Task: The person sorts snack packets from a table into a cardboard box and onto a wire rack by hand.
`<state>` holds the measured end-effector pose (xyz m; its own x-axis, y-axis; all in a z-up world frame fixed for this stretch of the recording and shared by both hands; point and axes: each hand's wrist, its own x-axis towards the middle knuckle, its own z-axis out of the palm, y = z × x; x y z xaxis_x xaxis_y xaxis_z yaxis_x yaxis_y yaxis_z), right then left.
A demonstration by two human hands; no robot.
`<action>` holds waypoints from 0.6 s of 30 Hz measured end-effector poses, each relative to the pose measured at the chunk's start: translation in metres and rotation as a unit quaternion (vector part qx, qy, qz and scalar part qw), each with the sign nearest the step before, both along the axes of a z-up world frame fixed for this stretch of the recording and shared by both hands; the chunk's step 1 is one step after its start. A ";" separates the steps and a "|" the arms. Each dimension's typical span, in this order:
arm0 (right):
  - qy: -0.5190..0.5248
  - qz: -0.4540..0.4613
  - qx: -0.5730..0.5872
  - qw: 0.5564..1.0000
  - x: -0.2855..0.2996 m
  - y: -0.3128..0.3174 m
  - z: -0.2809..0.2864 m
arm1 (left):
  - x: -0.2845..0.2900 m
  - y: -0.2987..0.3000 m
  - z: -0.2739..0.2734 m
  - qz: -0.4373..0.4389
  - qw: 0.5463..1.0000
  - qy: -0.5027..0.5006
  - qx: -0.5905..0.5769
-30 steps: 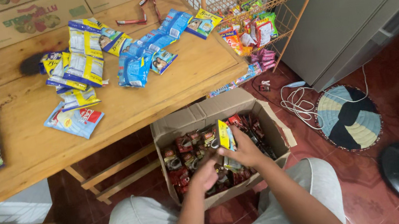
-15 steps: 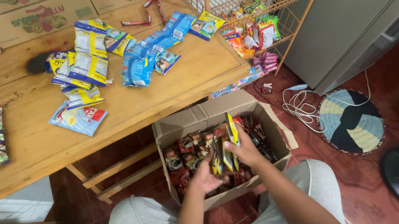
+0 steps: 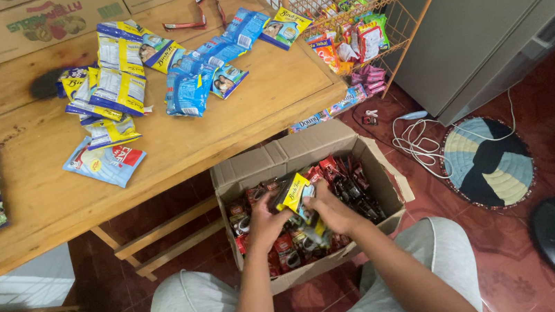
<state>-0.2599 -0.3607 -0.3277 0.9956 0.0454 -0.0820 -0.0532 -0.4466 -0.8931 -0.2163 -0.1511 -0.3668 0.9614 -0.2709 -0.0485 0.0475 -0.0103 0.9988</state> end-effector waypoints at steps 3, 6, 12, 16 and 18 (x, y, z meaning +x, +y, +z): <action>0.021 -0.001 0.033 0.999 0.001 0.009 -0.015 | -0.006 -0.012 -0.014 0.019 0.975 0.098 -0.197; 0.015 -0.040 0.018 0.999 -0.001 0.027 -0.008 | -0.014 -0.025 -0.016 0.036 0.896 0.209 -0.391; 0.020 -0.098 0.005 0.995 0.003 0.037 -0.002 | -0.026 -0.038 -0.017 0.109 0.960 0.084 -0.245; 0.041 0.008 0.120 0.992 0.005 0.033 -0.012 | -0.019 -0.037 -0.022 0.187 0.938 0.126 -0.263; 0.078 0.022 0.084 0.993 0.004 0.031 -0.016 | -0.014 -0.031 -0.025 0.203 0.924 0.139 -0.293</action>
<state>-0.2563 -0.3298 -0.3436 0.9682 0.1141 -0.2225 -0.1803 -0.2978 -0.9374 -0.2305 -0.1826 -0.3914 0.9621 0.0521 -0.2677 0.1833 0.6034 0.7761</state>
